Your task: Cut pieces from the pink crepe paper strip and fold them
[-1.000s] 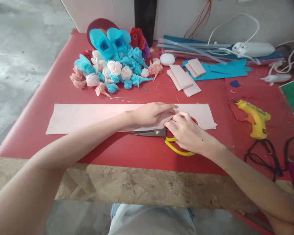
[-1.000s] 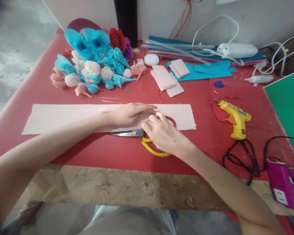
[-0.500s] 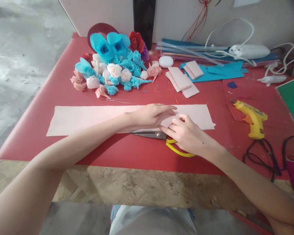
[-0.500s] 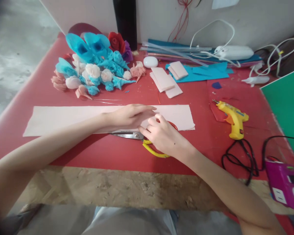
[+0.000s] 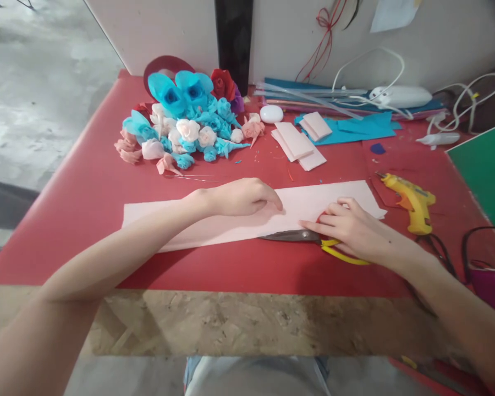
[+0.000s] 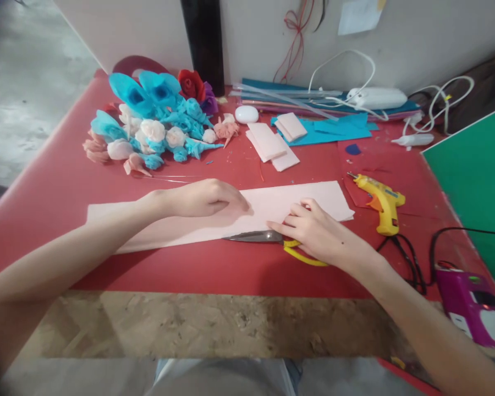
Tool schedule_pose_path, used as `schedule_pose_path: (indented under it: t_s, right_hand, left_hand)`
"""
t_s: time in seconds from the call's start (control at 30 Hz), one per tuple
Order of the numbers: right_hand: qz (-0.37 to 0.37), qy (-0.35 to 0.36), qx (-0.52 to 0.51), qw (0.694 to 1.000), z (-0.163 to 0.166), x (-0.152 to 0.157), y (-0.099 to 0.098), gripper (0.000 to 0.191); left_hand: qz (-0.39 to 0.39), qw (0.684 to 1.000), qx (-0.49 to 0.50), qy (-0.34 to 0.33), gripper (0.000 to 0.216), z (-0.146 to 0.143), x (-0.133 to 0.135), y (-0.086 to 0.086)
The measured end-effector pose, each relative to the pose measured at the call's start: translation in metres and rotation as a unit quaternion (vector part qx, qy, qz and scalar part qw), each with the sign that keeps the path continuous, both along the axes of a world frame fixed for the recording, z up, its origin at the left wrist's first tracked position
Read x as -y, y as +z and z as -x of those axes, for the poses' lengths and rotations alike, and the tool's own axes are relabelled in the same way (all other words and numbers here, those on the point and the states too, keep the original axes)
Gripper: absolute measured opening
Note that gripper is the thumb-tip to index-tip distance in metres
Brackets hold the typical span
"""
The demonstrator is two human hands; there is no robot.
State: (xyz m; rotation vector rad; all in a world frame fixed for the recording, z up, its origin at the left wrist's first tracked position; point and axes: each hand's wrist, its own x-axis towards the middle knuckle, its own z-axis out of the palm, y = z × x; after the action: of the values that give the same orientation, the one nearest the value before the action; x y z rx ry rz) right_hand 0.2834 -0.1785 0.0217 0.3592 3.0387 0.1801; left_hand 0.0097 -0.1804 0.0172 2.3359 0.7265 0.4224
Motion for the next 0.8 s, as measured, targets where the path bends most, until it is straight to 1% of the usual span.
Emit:
schedule_pose_path:
  t_s: [0.07,0.17,0.3,0.4,0.6,0.8]
  right_hand:
    - [-0.003,0.006,0.012,1.0,-0.01,-0.003,0.003,0.052]
    - [-0.023,0.003,0.019,1.0,-0.019,-0.002,0.003,0.051]
    - [-0.06,-0.032,0.009,0.998,-0.025,0.005,-0.007,0.057]
    - [-0.092,-0.066,0.014,0.993,-0.027,0.01,-0.016,0.059]
    - [-0.111,-0.084,0.02,0.99,-0.023,0.014,-0.024,0.054]
    - [-0.116,-0.069,0.021,0.991,-0.01,0.014,-0.022,0.057]
  left_hand:
    - [-0.003,1.0,0.002,-0.002,0.043,-0.002,0.0,-0.001]
    - [-0.03,0.999,0.015,-0.021,0.038,-0.005,0.002,-0.006]
    - [-0.077,0.995,0.048,-0.043,0.035,-0.007,0.002,-0.02]
    - [-0.085,0.993,0.072,-0.04,0.037,-0.007,0.0,-0.028]
    - [-0.084,0.993,0.078,-0.038,0.037,-0.007,0.001,-0.029]
    - [-0.085,0.992,0.085,-0.036,0.036,-0.008,0.0,-0.03]
